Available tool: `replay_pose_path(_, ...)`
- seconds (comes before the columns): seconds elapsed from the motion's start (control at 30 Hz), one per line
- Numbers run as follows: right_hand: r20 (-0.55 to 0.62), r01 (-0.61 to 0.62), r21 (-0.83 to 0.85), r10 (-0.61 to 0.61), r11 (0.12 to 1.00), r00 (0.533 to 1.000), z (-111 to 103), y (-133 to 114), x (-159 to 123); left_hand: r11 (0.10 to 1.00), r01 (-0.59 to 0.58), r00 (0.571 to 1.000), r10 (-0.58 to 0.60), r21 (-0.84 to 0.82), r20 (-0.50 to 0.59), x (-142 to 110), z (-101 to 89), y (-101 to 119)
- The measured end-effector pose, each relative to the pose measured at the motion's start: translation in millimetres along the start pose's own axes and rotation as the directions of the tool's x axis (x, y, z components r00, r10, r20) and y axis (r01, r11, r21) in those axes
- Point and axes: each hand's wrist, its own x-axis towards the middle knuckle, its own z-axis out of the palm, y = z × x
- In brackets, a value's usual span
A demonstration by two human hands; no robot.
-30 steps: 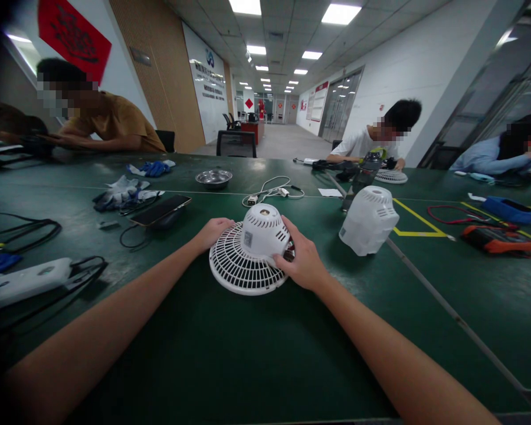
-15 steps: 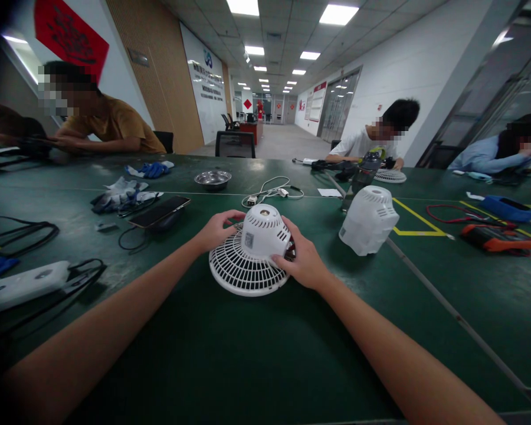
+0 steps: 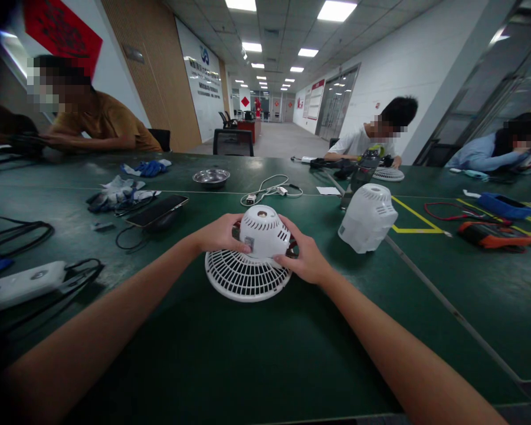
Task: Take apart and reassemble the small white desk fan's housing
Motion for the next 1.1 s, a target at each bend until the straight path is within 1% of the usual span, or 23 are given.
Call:
replay_pose_path(0.13, -0.005, -0.005, -0.013, 0.005, 1.000, 1.000, 0.4, -0.7, -0.3, 0.999, 0.023, 0.999, -0.021, -0.028, 0.045, -0.3, -0.3, 2.5)
replay_pose_path(0.3, -0.049, -0.064, -0.037, 0.062, 0.997, 0.997, 5.8, -3.0, -0.2, 0.997, 0.043, 0.996, -0.037, -0.067, 0.080, -1.5, 1.7, 5.0)
replay_pose_path(0.43, -0.073, -0.062, -0.023, 0.060, 0.998, 0.995, 8.0, -4.2, 1.0, 0.997, 0.054, 0.996, -0.050, -0.054, 0.069, -2.9, 2.1, 4.9)
replay_pose_path(0.57, -0.074, -0.069, -0.028, 0.067, 0.997, 0.995, 7.2, -5.5, 2.1, 1.000, 0.028, 0.999, -0.028, 0.006, 0.032, -3.8, 1.6, 3.7)
replay_pose_path(0.77, -0.094, -0.024, -0.062, 0.018, 0.998, 0.995, 9.4, -7.5, 1.3, 1.000, 0.021, 0.998, -0.022, 0.019, 0.053, -4.1, 1.0, 2.4)
replay_pose_path(0.87, -0.097, -0.008, -0.115, -0.003, 0.993, 0.995, 9.9, -6.5, 1.7, 1.000, -0.021, 0.998, 0.021, 0.005, 0.064, -3.6, 2.0, 0.0)
replay_pose_path(0.93, -0.102, 0.025, -0.173, -0.043, 0.985, 0.994, 8.0, -5.2, 2.3, 0.998, -0.055, 0.998, 0.054, 0.024, 0.044, -3.8, 2.6, -1.3)
replay_pose_path(1.0, -0.103, 0.070, -0.210, -0.094, 0.975, 0.990, 4.6, -4.0, 2.3, 0.992, -0.078, 0.997, 0.079, 0.096, -0.006, -4.3, 3.0, -1.5)
replay_pose_path(1.07, -0.087, 0.093, -0.180, -0.110, 0.979, 0.990, 0.8, -3.7, 1.0, 0.982, -0.095, 0.994, 0.104, 0.160, -0.046, -4.6, 4.2, -0.8)
replay_pose_path(1.1, -0.077, 0.089, -0.148, -0.101, 0.985, 0.992, -0.7, -4.0, -0.2, 0.980, -0.108, 0.992, 0.117, 0.165, -0.047, -4.5, 5.4, -0.2)
